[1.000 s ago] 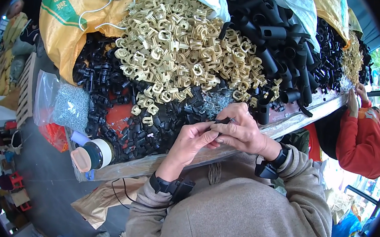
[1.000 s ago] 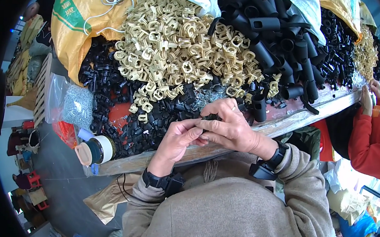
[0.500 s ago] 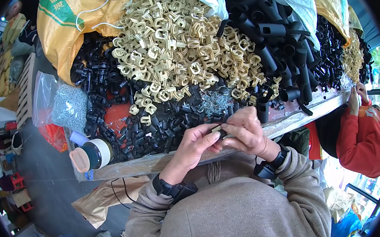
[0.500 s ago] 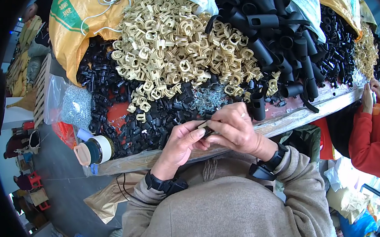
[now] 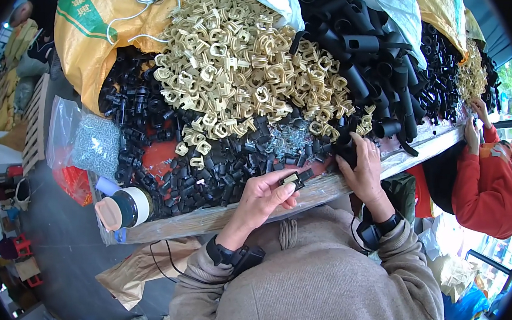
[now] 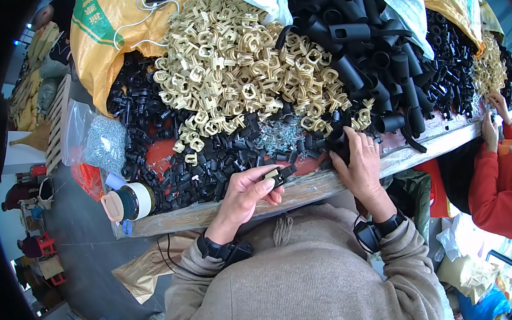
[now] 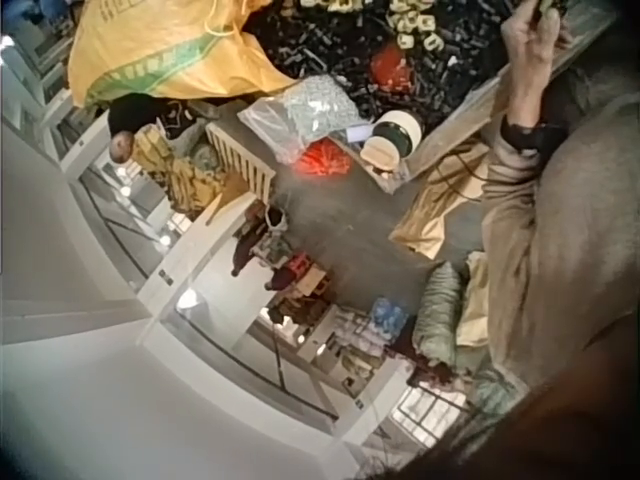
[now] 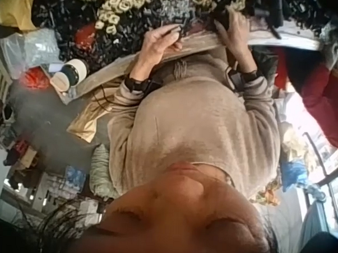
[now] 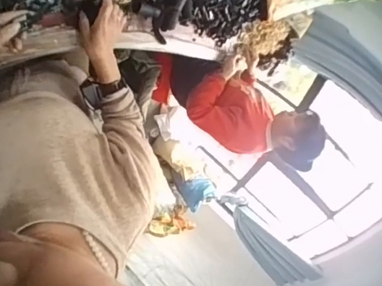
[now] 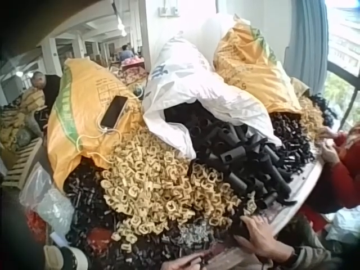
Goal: The person assembles components by hand, picking up black plastic parts and tan clips from the table. They fit the tan clips into the black parts one at a time, repeating the process for each set.
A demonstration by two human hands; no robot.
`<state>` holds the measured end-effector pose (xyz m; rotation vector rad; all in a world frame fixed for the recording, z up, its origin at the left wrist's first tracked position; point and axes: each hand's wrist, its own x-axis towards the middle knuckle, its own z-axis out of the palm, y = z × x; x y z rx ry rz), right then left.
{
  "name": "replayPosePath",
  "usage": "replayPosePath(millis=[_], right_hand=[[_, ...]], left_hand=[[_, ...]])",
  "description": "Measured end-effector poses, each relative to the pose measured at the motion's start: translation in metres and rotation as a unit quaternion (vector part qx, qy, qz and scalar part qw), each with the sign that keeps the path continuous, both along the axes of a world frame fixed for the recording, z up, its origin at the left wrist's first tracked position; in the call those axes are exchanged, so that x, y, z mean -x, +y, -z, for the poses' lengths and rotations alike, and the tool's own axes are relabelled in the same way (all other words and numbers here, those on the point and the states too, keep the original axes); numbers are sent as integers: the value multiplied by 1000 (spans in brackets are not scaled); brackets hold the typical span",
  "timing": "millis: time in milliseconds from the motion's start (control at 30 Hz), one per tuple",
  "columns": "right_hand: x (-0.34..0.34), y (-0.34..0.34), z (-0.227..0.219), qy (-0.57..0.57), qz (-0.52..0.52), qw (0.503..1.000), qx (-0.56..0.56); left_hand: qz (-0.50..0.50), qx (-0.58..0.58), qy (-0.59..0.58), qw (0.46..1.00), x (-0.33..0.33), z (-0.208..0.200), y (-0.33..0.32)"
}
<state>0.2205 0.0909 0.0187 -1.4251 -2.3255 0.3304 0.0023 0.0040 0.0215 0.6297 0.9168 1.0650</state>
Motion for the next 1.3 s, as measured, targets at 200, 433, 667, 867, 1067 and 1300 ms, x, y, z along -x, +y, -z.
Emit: replayPosePath(millis=[200, 433, 667, 867, 1067, 1300], right_hand=[[-13, -2, 2, 112, 0, 993, -25], [-20, -6, -19, 189, -42, 980, 41], [-9, 1, -3, 138, -2, 990, 5], [-10, 2, -2, 31, -6, 995, -93], [-25, 9, -10, -7, -40, 975, -221], [-11, 24, -16, -113, -350, 928, -54]], left_hand=[[-22, -34, 18, 999, -6, -4, -3], [-49, -6, -10, 999, -8, 4, -2], [-124, 31, -67, 989, -1, 12, -2], [-152, 31, -70, 985, -1, 14, -10], [-159, 39, -74, 984, -1, 13, -12], [-161, 46, -74, 983, -2, 13, -9]])
